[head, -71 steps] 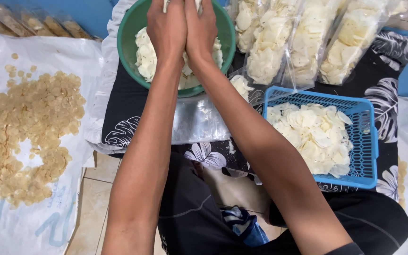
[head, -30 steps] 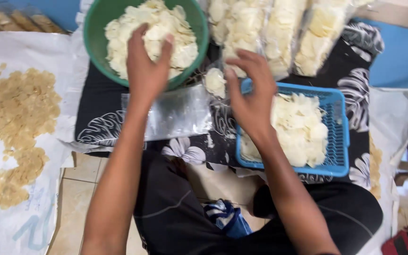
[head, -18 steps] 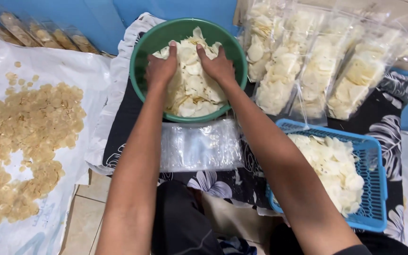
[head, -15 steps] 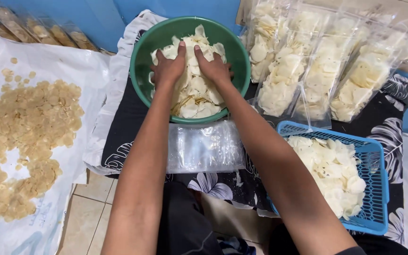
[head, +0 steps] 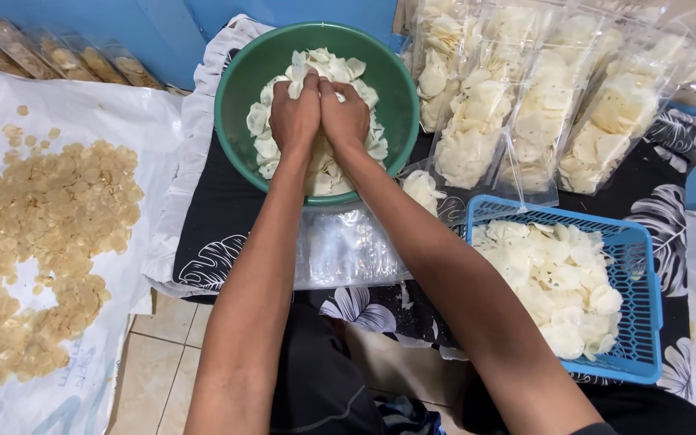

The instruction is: Packaging chips into plastic bags by hand.

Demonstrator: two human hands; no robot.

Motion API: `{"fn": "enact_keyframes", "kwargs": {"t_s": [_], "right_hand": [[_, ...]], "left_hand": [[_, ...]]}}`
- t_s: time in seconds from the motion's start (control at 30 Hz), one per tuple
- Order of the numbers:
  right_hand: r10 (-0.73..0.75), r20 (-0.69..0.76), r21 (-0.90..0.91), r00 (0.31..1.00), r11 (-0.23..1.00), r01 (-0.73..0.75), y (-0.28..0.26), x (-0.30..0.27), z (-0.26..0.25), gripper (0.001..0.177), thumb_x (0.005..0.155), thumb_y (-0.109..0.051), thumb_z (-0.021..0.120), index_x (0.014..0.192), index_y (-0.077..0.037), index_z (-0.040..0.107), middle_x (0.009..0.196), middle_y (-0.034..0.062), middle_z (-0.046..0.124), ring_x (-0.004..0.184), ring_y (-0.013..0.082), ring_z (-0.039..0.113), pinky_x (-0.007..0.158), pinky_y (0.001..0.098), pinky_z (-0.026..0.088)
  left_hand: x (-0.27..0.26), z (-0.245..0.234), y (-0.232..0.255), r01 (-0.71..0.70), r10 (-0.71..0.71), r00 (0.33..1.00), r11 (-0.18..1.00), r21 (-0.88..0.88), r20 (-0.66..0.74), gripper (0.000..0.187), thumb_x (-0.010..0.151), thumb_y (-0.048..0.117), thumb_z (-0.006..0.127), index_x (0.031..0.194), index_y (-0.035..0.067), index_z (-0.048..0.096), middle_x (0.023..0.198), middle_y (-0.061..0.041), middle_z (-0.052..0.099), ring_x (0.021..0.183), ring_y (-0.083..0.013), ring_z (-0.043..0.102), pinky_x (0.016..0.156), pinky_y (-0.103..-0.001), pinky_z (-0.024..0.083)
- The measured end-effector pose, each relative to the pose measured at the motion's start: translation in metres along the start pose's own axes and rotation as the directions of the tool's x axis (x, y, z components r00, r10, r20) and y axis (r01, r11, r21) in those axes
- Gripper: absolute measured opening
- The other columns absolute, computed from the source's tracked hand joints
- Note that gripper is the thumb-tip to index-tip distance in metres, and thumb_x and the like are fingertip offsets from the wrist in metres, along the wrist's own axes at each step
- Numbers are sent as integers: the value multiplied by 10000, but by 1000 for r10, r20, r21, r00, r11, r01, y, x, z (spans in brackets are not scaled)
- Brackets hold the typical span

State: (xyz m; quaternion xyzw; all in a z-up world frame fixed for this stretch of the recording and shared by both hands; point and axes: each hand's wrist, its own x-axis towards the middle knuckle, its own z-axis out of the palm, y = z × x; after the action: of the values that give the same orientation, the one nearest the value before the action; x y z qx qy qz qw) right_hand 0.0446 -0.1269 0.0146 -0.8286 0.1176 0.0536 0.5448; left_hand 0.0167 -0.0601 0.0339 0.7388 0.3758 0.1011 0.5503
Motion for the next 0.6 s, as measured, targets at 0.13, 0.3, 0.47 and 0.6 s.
{"fn": "enact_keyframes", "kwargs": {"t_s": [0.13,0.3,0.47,0.6], "right_hand": [[13,-41,163,999,987,-6,-17,-14,-6,511,778,-513,581,1107,-178,785,1129,101,780,1068,284,707,938,374,548],[12,-40,295,999,956,0,-42,-33,-19,556,786,-495,562,1168,-149,771,1219,91,757,1136,280,688,980,369,531],[-50,-82,363,995,929,77,-56,-43,-36,530,793,-500,559,1122,-150,786,1175,45,782,1092,244,706,962,336,527],[-24,-107,397,994,916,65,-65,-60,-81,521,793,-503,566,1129,-166,779,1159,30,788,1061,234,720,937,342,554]], "left_hand": [[-13,-7,17,-59,57,998,996,-73,-41,682,782,590,565,1263,110,628,1219,-137,716,1134,-334,675,973,-419,506],[-25,-17,37,-167,159,983,983,-82,-93,709,783,579,593,1307,103,605,1203,-157,733,1105,-332,708,952,-423,534],[-44,-23,55,-295,283,949,953,-75,-140,709,788,584,579,1288,82,604,1207,-143,738,1098,-312,715,937,-400,536],[-84,-16,77,-322,313,944,942,-93,-103,667,777,596,568,1242,120,601,1147,-113,758,1038,-289,735,905,-376,550]]}}
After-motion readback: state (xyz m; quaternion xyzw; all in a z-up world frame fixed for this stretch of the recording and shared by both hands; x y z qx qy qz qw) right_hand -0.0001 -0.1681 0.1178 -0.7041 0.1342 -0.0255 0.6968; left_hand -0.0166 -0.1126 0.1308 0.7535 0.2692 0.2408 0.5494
